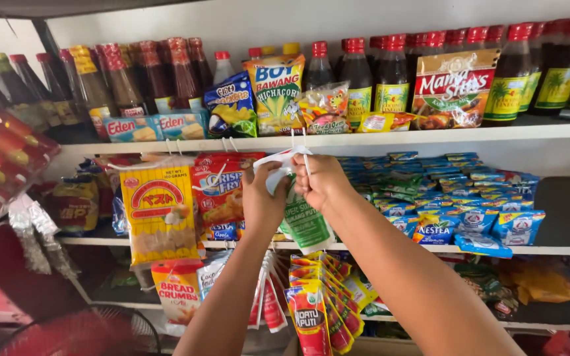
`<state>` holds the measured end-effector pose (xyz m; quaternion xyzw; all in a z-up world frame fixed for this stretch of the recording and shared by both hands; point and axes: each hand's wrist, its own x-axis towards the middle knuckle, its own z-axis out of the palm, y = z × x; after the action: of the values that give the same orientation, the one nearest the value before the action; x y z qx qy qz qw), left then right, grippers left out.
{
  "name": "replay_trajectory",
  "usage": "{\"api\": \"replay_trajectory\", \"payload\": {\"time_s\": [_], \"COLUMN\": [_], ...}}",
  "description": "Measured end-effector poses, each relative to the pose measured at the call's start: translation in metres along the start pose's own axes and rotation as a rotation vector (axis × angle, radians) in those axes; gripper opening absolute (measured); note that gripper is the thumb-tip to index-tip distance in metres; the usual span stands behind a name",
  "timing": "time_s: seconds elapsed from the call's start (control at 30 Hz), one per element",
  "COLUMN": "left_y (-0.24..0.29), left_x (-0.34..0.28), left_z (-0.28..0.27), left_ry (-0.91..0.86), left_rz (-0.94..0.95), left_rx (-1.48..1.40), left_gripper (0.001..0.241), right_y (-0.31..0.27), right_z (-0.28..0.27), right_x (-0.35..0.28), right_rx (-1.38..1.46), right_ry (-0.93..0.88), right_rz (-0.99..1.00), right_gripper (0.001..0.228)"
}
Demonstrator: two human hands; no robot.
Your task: Restocking grocery items from a box onto store shelves.
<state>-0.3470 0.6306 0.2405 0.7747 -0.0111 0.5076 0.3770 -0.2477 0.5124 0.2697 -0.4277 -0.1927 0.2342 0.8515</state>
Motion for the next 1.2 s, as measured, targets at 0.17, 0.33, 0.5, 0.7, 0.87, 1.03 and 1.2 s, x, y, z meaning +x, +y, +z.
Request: {"api": "replay_trajectory", "payload": {"time_s": [0.17,0.33,0.5,0.7,0.87,1.03,1.2], "left_y": [-0.017,-0.032,-0.04,-0.041,-0.046,-0.037,-0.004], "left_x": [0.011,0.018,0.016,0.015,0.009,-0.003,-0.013], "left_z": [0.013,0.016,0.017,0.01,0.013,0.01,-0.002], "left_ry": [0.064,0.068,0.067,0.016,0.012,0.027,0.146], "left_rz": [0.003,-0.076,-0.051,-0.087,-0.046,-0.023,0.07], "left_rx": [0.052,0.098,0.128,0.139,0.173,0.11,0.235], "left_gripper": [0.037,0.033,0.032,0.031,0.032,0.036,0.059], "right_y": [0.003,0.006,0.012,0.025,0.029,0.036,0.034], "right_z": [-0.015,-0.005,-0.004,-0.013,-0.01,-0.009,0.0], "right_x": [0.034,0.039,0.041,0.058,0.05,0.045,0.032], "right_rx": [-0.006,-0.084,-0.081,-0.023,-0.013,0.012,0.076], "right_ry": [0.027,0.112,0.132,0.112,0.144,0.156,0.118], "right_rz": [0.04,0.04,0.069,0.104,0.087,0.072,0.077], "right_gripper": [0.02,0.018,0.019,0.02,0.018,0.018,0.022]}}
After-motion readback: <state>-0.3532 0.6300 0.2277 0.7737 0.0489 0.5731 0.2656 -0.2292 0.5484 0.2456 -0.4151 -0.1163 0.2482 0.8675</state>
